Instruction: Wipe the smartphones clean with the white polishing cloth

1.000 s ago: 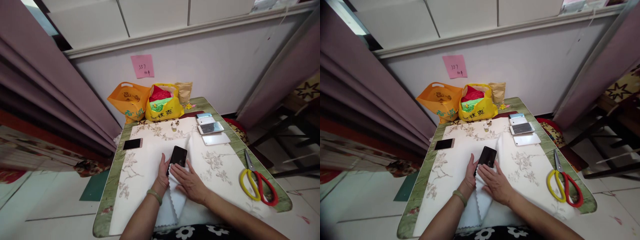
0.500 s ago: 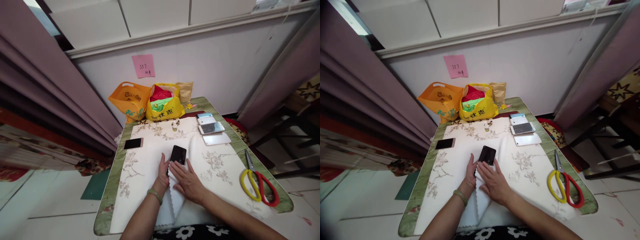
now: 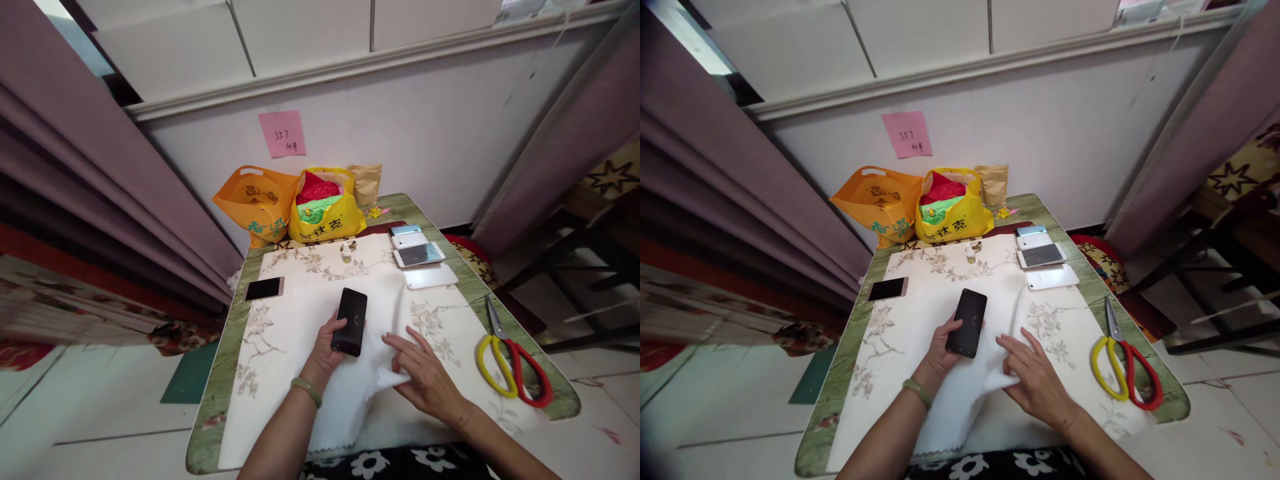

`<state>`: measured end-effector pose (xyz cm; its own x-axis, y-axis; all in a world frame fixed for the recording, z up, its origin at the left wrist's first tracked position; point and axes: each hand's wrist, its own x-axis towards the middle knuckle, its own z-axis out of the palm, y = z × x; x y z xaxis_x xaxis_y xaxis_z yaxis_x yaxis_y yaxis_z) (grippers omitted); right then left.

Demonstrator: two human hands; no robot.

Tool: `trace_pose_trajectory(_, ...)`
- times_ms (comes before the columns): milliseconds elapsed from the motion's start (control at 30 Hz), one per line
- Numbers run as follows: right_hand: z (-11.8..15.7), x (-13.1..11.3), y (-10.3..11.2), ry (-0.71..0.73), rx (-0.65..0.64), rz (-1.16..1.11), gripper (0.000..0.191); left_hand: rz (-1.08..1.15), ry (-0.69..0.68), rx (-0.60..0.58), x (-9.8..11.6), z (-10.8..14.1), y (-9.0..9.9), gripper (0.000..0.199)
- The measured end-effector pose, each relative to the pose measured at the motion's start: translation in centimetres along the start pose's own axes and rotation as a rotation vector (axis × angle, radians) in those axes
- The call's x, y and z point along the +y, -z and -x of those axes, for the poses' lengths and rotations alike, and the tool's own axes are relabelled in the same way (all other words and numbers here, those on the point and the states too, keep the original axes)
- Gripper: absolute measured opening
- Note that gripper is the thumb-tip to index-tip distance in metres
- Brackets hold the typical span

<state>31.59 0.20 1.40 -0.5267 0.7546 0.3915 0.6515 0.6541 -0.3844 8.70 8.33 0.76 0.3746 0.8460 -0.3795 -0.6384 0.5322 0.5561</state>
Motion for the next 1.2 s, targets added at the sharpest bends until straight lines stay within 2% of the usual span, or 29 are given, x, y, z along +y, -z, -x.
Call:
trace_pose_trajectory(133,2.5,0.5,1.1,-0.027,0.004,-0.054,0.048,-0.376,-0.200,0.064,1.5,0.0,-2.1,0.064)
trace_pose_trajectory(200,3.7,0.7,1.5,-0.058,-0.005,-0.080,0.060,-0.513,-0.323,0.072,2.2,0.2,-3.1,0.068)
trace_pose_trajectory(267,4.3,0.5,1.9,-0.080,-0.007,-0.112,0.057,-0.567,-0.398,0.052,2.6,0.5,-3.7,0.068)
trace_pose_trajectory(333,3.9,0.0,2.3,-0.157,0.056,-0.165,0.043,-0.564,-0.360,0.050,2.6,0.9,-4.0,0.068)
trace_pose_trajectory(433,1.5,-0.9,2.4,-0.484,0.194,-0.372,0.026,-0.489,-0.192,0.067,2.0,1.6,-4.3,0.067)
trace_pose_trajectory(500,-1.1,-1.2,1.9,-0.741,0.203,-0.654,0.031,-0.409,-0.140,0.058,1.3,2.0,-4.4,0.067)
trace_pose_trajectory(600,-5.0,-1.3,0.2,-0.894,0.126,-1.221,0.044,-0.395,-0.157,0.013,0.5,2.0,-4.6,0.061)
trace_pose_trajectory(667,-7.0,-1.1,-1.3,-0.939,0.150,-1.411,0.046,-0.524,-0.225,0.023,0.6,1.6,-4.2,0.052)
trace_pose_trajectory(733,-8.3,-0.8,-3.0,-0.982,0.225,-1.461,0.045,-0.755,-0.347,0.140,1.9,1.1,-3.1,0.043)
trace_pose_trajectory(833,-9.3,-0.3,-5.1,-1.046,0.287,-1.431,0.042,-1.184,-0.552,0.555,5.1,0.5,-0.4,0.035)
trace_pose_trajectory(900,-9.6,-0.1,-6.1,-1.067,0.283,-1.394,0.040,-1.448,-0.569,0.829,7.2,0.4,1.6,0.042)
trace_pose_trajectory(933,-9.6,-0.1,-6.5,-1.069,0.274,-1.373,0.040,-1.527,-0.515,0.914,8.1,0.4,2.5,0.047)
trace_pose_trajectory(1000,-9.6,0.0,-6.8,-1.060,0.254,-1.337,0.039,-1.563,-0.405,0.977,9.5,0.3,3.9,0.052)
trace_pose_trajectory(1067,-9.4,-0.1,-6.8,-1.035,0.236,-1.317,0.038,-1.496,-0.300,0.959,10.5,0.0,4.5,0.050)
trace_pose_trajectory(1133,-9.3,-0.1,-6.7,-1.001,0.219,-1.339,0.037,-1.426,-0.245,0.908,11.1,-0.5,4.4,0.038)
trace_pose_trajectory(1200,-9.2,0.0,-6.6,-1.002,0.197,-1.363,0.036,-1.400,-0.255,0.828,11.0,-0.9,3.4,0.025)
